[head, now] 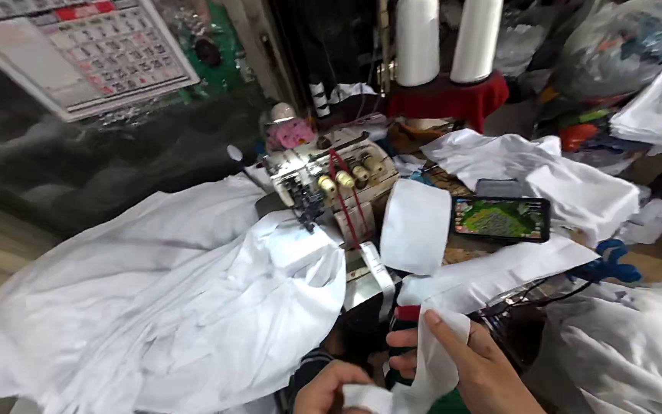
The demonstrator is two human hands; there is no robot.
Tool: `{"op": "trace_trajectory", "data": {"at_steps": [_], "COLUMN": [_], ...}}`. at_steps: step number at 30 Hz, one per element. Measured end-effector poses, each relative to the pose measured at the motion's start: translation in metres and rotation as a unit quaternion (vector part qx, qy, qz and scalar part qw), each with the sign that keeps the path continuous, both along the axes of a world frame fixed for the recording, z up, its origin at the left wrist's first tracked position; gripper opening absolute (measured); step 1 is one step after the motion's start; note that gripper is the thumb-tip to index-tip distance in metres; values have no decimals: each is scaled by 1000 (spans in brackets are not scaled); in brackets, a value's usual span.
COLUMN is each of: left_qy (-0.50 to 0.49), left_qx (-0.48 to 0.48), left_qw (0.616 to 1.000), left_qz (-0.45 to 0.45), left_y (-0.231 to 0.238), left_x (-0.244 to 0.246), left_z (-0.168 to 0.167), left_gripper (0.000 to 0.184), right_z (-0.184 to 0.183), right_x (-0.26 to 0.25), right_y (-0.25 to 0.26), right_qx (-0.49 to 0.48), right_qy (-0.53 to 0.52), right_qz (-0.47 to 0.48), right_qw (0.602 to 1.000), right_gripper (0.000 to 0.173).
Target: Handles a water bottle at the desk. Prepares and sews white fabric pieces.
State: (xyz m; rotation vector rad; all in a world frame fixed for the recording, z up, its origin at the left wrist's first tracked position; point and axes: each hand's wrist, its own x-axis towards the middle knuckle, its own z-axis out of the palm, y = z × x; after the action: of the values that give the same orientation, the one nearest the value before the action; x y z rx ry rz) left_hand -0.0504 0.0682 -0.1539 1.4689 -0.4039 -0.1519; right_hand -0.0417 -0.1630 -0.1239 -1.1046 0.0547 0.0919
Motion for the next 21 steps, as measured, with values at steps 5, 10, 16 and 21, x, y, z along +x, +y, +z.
{"op": "trace_trajectory", "data": {"at_steps": [5, 10, 16, 21], "left_qy": [-82, -21, -10, 8], "left_qx": [-5, 27, 83, 95], "left_qw": [996, 997, 992, 991], "left_qz": [-27, 75, 98, 96], "left_y": [-24, -56, -59, -60], "left_x": [11, 26, 23, 24], "left_z": [36, 18, 13, 11], "left_gripper": [14, 12, 15, 15], "right_z": [-26, -38, -41, -46], "right_x": [2, 0, 0, 0], "right_y": [18, 16, 6, 4], "right_qx": [-125, -107, -101, -93], "right_qy": [-163, -151, -128, -128], "right_qz": [18, -10, 54, 74], "right_qw": [978, 983, 985, 985], "right_gripper": [30, 27, 37, 37]}}
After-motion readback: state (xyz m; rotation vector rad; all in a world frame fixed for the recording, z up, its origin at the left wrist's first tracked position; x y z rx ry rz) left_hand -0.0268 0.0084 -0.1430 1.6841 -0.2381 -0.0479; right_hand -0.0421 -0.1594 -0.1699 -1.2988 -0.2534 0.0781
